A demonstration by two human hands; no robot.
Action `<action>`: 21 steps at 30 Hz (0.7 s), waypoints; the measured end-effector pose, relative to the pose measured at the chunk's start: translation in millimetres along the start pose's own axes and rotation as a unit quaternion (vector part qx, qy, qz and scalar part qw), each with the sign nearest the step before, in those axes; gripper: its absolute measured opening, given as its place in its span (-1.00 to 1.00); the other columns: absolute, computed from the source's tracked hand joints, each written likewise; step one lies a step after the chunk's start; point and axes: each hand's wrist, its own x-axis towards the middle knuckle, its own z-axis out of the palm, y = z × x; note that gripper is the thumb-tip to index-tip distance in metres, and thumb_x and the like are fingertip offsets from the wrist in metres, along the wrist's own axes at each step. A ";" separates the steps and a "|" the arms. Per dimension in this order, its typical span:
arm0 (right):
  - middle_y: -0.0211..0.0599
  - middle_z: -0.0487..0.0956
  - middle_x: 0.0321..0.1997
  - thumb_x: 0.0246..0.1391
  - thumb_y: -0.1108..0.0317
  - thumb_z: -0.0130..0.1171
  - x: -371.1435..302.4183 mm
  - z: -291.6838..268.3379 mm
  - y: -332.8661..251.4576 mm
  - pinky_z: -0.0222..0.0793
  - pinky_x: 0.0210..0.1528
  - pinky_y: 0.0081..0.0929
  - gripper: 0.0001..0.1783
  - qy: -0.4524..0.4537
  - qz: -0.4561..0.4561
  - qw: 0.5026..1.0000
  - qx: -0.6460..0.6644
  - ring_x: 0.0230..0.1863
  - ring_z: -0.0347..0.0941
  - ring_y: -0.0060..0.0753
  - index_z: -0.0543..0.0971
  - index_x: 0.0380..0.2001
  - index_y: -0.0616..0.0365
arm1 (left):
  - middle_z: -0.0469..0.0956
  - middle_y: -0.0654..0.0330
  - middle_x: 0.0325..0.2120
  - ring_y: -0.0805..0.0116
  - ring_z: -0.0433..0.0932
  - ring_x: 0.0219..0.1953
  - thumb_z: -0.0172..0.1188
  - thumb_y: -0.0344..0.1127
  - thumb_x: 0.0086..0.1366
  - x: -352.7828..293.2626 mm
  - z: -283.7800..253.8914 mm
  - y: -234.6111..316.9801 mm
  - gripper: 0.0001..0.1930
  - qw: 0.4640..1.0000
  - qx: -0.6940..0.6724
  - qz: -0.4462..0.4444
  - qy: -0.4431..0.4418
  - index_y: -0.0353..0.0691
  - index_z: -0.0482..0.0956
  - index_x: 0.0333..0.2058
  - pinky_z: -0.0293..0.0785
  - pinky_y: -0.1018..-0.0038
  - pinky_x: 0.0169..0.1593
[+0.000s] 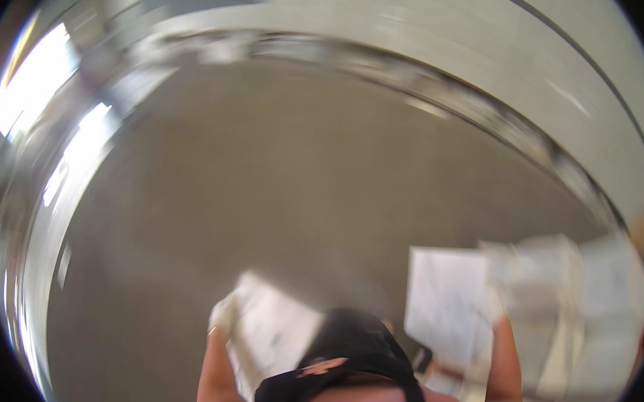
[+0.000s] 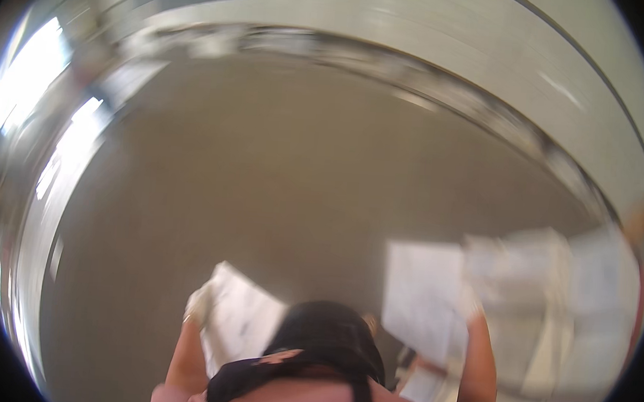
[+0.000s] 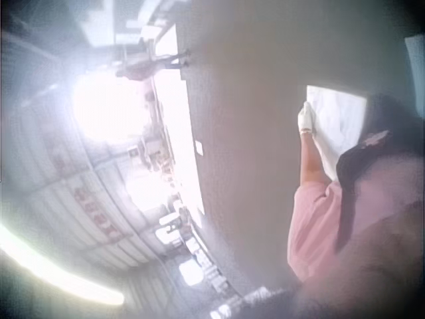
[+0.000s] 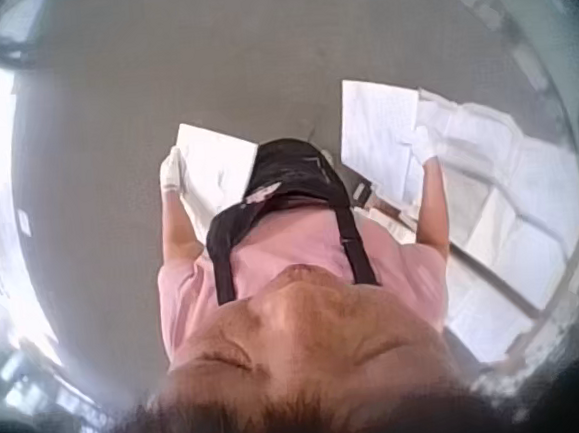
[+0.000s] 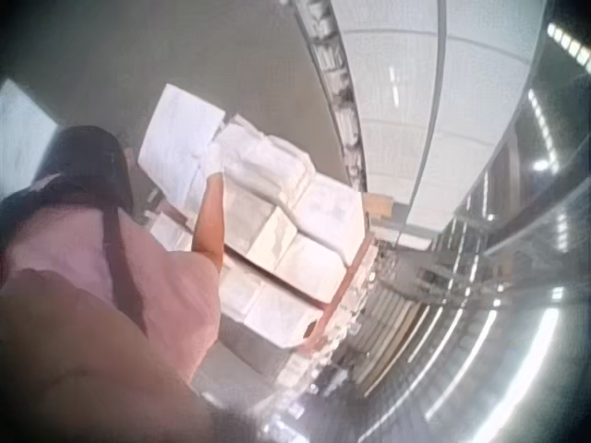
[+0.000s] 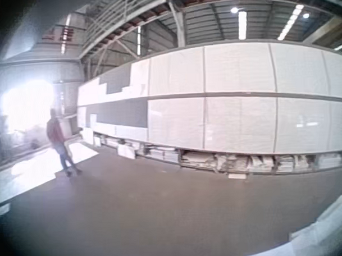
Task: The person repeatedly picks up white rectangular tiles from a stack and places them onto a growing floor layout. They handle the tiles one at a time, aligning each piece with adjacent tiles already laid out on the floor.
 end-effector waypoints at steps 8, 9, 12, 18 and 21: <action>-0.35 0.55 -0.54 -0.22 0.47 0.40 168.7 158.4 -65.3 0.35 -0.55 -0.27 -0.81 -0.200 0.095 0.975 -0.010 -0.56 0.43 -0.39 0.67 -0.46 0.36 | 0.59 0.07 0.14 0.09 0.49 0.23 -0.03 0.32 0.37 -59.9 -82.4 -86.7 -0.29 0.973 -0.034 -0.183 0.136 -0.18 0.62 0.13 0.27 0.34 0.31; -0.35 0.54 -0.60 -0.21 0.45 0.38 190.4 178.2 -77.1 0.32 -0.57 -0.26 -0.82 -0.214 0.052 0.975 -0.034 -0.58 0.43 -0.42 0.67 -0.52 0.37 | 0.60 0.07 0.13 0.08 0.50 0.22 -0.04 0.32 0.37 -59.6 -88.1 -96.9 -0.29 0.971 -0.045 -0.193 0.137 -0.18 0.62 0.13 0.28 0.34 0.30; -0.29 0.55 -0.63 -0.22 0.40 0.39 249.5 226.4 -102.1 0.32 -0.57 -0.21 -0.76 -0.260 -0.010 0.957 -0.129 -0.59 0.44 -0.42 0.66 -0.53 0.43 | 0.61 0.05 0.11 0.06 0.51 0.21 -0.07 0.32 0.37 -62.1 -100.2 -118.0 -0.29 0.955 -0.061 -0.233 0.174 -0.19 0.63 0.12 0.29 0.33 0.30; -0.09 0.74 -0.30 -0.21 0.14 0.41 373.7 300.4 -171.1 0.53 -0.20 -0.13 -0.55 -0.330 -0.129 0.875 -0.329 -0.22 0.67 0.09 0.74 -0.24 0.19 | 0.55 0.00 0.18 0.05 0.44 0.28 -0.14 0.30 0.40 -33.2 -121.3 -116.2 -0.28 0.919 -0.099 -0.294 0.245 -0.20 0.59 0.16 0.25 0.30 0.33; -0.07 0.72 -0.14 -0.27 0.10 0.45 418.5 329.0 -215.7 0.58 0.01 -0.20 -0.47 -0.363 -0.122 0.824 -0.418 -0.03 0.65 0.06 0.73 -0.12 -0.01 | 0.58 -0.08 0.11 -0.04 0.46 0.25 -0.13 0.31 0.39 -13.3 -124.7 -113.4 -0.27 0.907 -0.120 -0.291 0.281 -0.25 0.63 0.09 0.29 0.28 0.31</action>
